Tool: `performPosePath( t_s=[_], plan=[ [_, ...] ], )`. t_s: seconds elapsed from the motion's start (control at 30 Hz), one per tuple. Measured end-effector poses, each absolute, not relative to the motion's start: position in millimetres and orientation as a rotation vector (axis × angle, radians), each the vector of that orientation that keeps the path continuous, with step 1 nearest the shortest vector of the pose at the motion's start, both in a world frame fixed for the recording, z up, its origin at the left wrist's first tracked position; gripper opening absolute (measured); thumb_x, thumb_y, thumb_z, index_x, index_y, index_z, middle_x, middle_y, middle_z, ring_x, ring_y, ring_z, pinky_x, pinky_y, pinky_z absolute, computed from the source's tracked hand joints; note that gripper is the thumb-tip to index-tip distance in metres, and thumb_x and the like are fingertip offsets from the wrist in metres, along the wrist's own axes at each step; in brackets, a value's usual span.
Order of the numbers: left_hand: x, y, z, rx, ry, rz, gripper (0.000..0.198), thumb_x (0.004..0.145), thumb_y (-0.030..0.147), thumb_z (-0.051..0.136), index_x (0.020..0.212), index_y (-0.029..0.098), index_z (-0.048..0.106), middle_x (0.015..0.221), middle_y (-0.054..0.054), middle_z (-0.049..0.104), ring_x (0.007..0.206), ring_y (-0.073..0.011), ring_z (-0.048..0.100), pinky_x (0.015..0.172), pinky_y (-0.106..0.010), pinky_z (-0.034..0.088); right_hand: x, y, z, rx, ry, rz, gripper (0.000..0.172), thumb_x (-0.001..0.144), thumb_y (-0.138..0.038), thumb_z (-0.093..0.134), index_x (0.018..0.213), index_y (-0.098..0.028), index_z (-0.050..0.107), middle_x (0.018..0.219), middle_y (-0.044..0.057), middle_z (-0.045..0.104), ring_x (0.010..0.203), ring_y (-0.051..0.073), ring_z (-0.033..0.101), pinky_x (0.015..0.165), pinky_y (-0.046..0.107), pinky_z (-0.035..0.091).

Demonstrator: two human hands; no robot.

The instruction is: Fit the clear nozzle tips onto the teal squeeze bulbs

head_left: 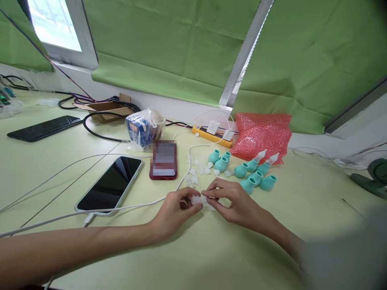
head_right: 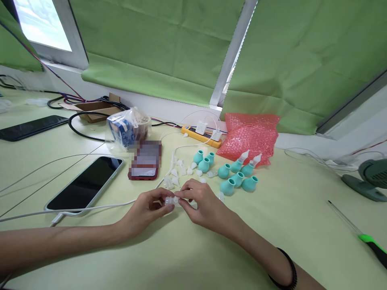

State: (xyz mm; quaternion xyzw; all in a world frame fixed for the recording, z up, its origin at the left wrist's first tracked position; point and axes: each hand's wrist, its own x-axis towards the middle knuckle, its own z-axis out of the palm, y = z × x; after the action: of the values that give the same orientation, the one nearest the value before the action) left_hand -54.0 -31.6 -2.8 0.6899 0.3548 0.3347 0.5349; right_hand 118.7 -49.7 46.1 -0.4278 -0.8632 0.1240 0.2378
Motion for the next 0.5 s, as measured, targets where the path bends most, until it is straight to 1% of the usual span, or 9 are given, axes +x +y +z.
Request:
performPosePath(
  t_s=[0.13, 0.23, 0.4, 0.5],
  plan=[
    [-54.3, -32.0, -1.2, 1.619, 0.83, 0.807, 0.022, 0.075, 0.031, 0.051, 0.087, 0.014, 0.056, 0.068, -0.001, 0.05, 0.06, -0.0101, 0.046, 0.053, -0.02, 0.039, 116.6, -51.1, 46.3, -1.132, -2.366, 0.338, 0.022, 0.075, -0.012, 0.049, 0.087, -0.021, 0.065, 0.075, 0.005, 0.058, 0.068, 0.014, 0.053, 0.057, 0.024, 0.042],
    [-55.0, -32.6, -0.8, 1.593, 0.827, 0.827, 0.023, 0.075, 0.033, 0.051, 0.087, 0.014, 0.056, 0.068, -0.001, 0.049, 0.058, -0.0096, 0.045, 0.052, -0.02, 0.039, 116.3, -51.1, 45.5, -1.128, -2.346, 0.352, 0.023, 0.075, -0.014, 0.05, 0.091, -0.023, 0.063, 0.076, 0.005, 0.058, 0.068, 0.013, 0.053, 0.058, 0.025, 0.043],
    [-55.5, -33.0, -1.5, 1.516, 0.768, 0.882, 0.025, 0.075, 0.034, 0.053, 0.087, 0.013, 0.055, 0.065, 0.001, 0.048, 0.055, -0.0085, 0.044, 0.051, -0.02, 0.04, 117.1, -49.6, 36.7, -1.025, -2.339, 0.28, 0.027, 0.073, -0.019, 0.055, 0.1, -0.022, 0.058, 0.084, 0.006, 0.06, 0.077, 0.016, 0.054, 0.066, 0.029, 0.045],
    [-55.0, -32.6, -2.1, 1.489, 0.74, 0.894, 0.024, 0.074, 0.034, 0.053, 0.086, 0.013, 0.054, 0.065, 0.0, 0.049, 0.056, -0.0088, 0.045, 0.051, -0.02, 0.041, 117.3, -47.2, 28.5, -0.946, -2.304, 0.241, 0.026, 0.075, -0.018, 0.053, 0.101, -0.02, 0.057, 0.082, 0.007, 0.062, 0.076, 0.016, 0.055, 0.065, 0.028, 0.046]
  ],
)
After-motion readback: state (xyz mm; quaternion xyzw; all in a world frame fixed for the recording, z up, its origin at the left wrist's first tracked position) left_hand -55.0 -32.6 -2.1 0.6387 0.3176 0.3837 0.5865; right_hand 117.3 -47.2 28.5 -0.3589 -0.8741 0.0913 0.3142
